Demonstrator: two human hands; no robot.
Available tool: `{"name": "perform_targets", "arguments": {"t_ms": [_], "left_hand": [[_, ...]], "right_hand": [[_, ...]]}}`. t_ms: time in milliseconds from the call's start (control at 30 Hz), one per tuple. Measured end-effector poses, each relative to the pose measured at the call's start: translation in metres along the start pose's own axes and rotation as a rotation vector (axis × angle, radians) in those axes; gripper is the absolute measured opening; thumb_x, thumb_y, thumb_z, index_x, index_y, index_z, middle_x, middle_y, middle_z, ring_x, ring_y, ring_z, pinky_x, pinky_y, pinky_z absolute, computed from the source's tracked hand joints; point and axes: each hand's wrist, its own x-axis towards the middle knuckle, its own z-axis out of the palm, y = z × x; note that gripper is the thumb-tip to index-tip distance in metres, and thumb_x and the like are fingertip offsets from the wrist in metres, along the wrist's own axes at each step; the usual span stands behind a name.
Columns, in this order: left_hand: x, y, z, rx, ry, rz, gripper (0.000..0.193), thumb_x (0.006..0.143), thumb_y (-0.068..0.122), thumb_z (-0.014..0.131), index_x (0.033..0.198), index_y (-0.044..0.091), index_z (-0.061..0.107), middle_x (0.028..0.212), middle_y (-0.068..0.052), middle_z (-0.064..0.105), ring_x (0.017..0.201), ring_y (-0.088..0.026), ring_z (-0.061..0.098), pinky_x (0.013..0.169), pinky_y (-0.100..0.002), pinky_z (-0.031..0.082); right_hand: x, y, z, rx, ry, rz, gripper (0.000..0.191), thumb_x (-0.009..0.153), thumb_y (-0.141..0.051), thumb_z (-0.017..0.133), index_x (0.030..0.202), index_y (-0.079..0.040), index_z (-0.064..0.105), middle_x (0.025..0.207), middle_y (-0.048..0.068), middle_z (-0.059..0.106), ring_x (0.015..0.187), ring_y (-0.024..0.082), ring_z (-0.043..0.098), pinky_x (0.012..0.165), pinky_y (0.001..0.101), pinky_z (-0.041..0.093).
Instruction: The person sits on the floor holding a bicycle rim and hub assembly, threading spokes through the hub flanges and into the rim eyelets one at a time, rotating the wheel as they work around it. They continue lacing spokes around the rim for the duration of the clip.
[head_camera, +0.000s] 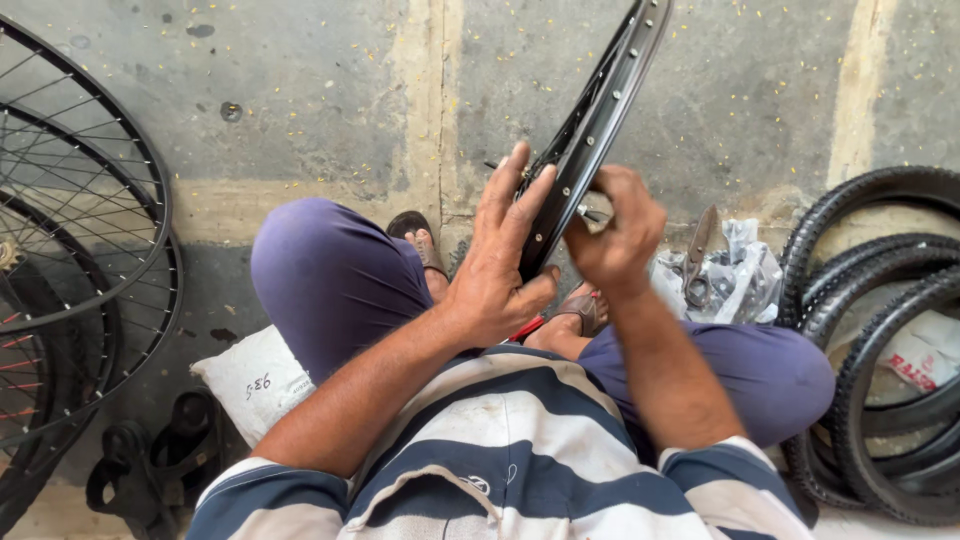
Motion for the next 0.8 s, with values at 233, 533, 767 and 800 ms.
{"name": "perform_targets", "arguments": {"t_ms": [233,533,767,800], "left_hand": [[0.011,0.003,0.004,-0.037,-0.001,0.002,0.095,0.078,0.004,0.066,0.165,0.012,0.027,0.175,-0.025,0.010,0.164,-0.046,0.016,0.133,-0.052,0.024],[0.015,0.000,0.001,-0.027,-0.021,-0.028,0.096,0.078,0.005,0.066,0.165,0.012,0.026,0.175,-0.025,0.010,0.163,-0.046,0.018,0.132,-0.052,0.025],[0.016,0.001,0.000,-0.020,-0.019,-0.023,0.098,0.077,0.004,0.066,0.165,0.014,0.026,0.174,-0.025,0.008,0.163,-0.047,0.016,0.131,-0.054,0.025],[0.016,0.001,0.000,-0.016,-0.017,-0.019,0.098,0.077,0.005,0.067,0.165,0.014,0.026,0.174,-0.025,0.008,0.163,-0.047,0.016,0.131,-0.054,0.025]], "right_hand": [[0.002,0.004,-0.004,-0.115,0.106,-0.136,0.039,0.085,-0.008,0.083,0.117,0.003,0.063,0.115,0.020,0.068,0.098,0.033,0.072,0.081,0.0418,0.060],[-0.011,0.031,-0.007,0.516,-0.107,0.381,0.030,0.103,-0.008,0.069,0.131,0.004,0.066,0.108,0.008,0.066,0.092,0.016,0.059,0.079,0.0262,0.049],[0.000,0.050,0.003,1.176,-0.257,0.643,0.040,0.114,-0.010,0.060,0.149,0.008,0.061,0.101,0.005,0.068,0.088,0.007,0.055,0.079,0.0206,0.044],[-0.002,0.048,0.003,1.082,-0.250,0.575,0.039,0.113,-0.010,0.059,0.148,0.008,0.060,0.108,0.007,0.069,0.096,0.010,0.059,0.086,0.0228,0.047]]}}
